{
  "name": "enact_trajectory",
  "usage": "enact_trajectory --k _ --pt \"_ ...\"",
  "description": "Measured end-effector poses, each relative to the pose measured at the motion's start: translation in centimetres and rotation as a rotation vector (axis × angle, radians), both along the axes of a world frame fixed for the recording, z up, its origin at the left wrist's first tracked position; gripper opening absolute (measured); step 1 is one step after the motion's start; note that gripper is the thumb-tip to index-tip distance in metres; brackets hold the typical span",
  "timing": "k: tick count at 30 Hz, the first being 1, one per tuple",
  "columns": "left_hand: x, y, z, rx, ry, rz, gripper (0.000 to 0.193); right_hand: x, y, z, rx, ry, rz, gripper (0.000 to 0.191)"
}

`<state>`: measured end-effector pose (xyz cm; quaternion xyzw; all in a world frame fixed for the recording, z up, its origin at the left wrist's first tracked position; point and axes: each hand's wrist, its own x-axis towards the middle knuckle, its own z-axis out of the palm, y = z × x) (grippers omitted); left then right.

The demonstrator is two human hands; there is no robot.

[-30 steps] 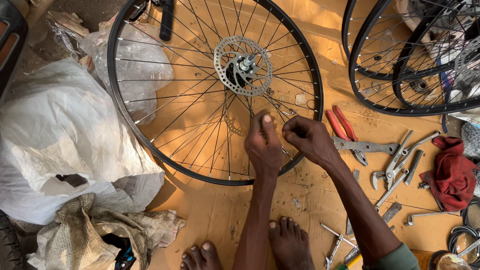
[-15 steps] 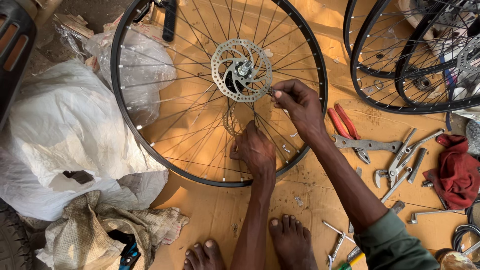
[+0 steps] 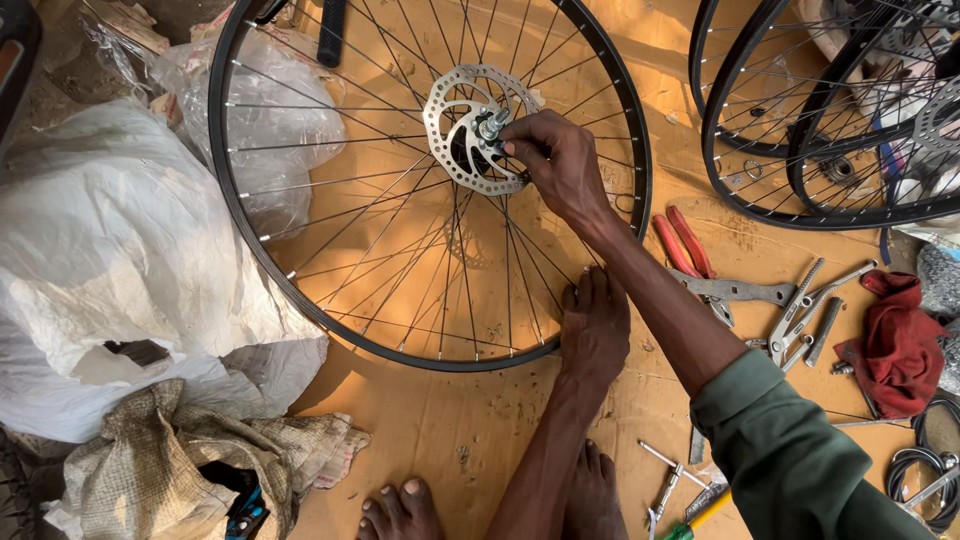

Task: The person installs a disc brake rotor onto a bicycle wheel hub, aligning the rotor and tightening the retaining bolts with an Allen key. The person flips the wheel to access the opposite side and continues tightening the bolts to secure the rotor.

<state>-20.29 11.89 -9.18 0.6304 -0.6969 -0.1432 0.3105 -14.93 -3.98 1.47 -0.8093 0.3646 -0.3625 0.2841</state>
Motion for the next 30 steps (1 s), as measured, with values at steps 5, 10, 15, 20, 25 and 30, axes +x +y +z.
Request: enact_trajectory --k 5,10,15,20,25,30 --pt "-0.4 -0.4 -0.9 -0.014 0.02 -0.055 0.065 0.2 0.5 -0.1 0.017 -0.016 0.004 0.014" --pt "-0.5 -0.6 -1.7 -0.03 0.082 -0.07 0.061 0.4 0.6 0.3 -0.095 0.091 0.006 0.015" --pt "-0.6 -0.7 -1.7 0.01 0.074 -0.084 0.06 0.5 0.5 0.8 -0.174 0.174 0.035 0.014" --pt "-0.5 -0.7 -1.3 -0.013 0.094 -0.074 0.053 0.6 0.6 1.0 -0.315 0.264 0.026 0.014" --pt "-0.4 -0.6 -1.1 -0.01 0.075 -0.095 0.049 1.1 0.6 1.1 -0.398 0.24 0.033 0.014" --pt "-0.3 -0.7 -1.2 -0.01 0.059 -0.112 0.042 1.0 0.8 1.0 -0.475 0.266 0.03 0.014"
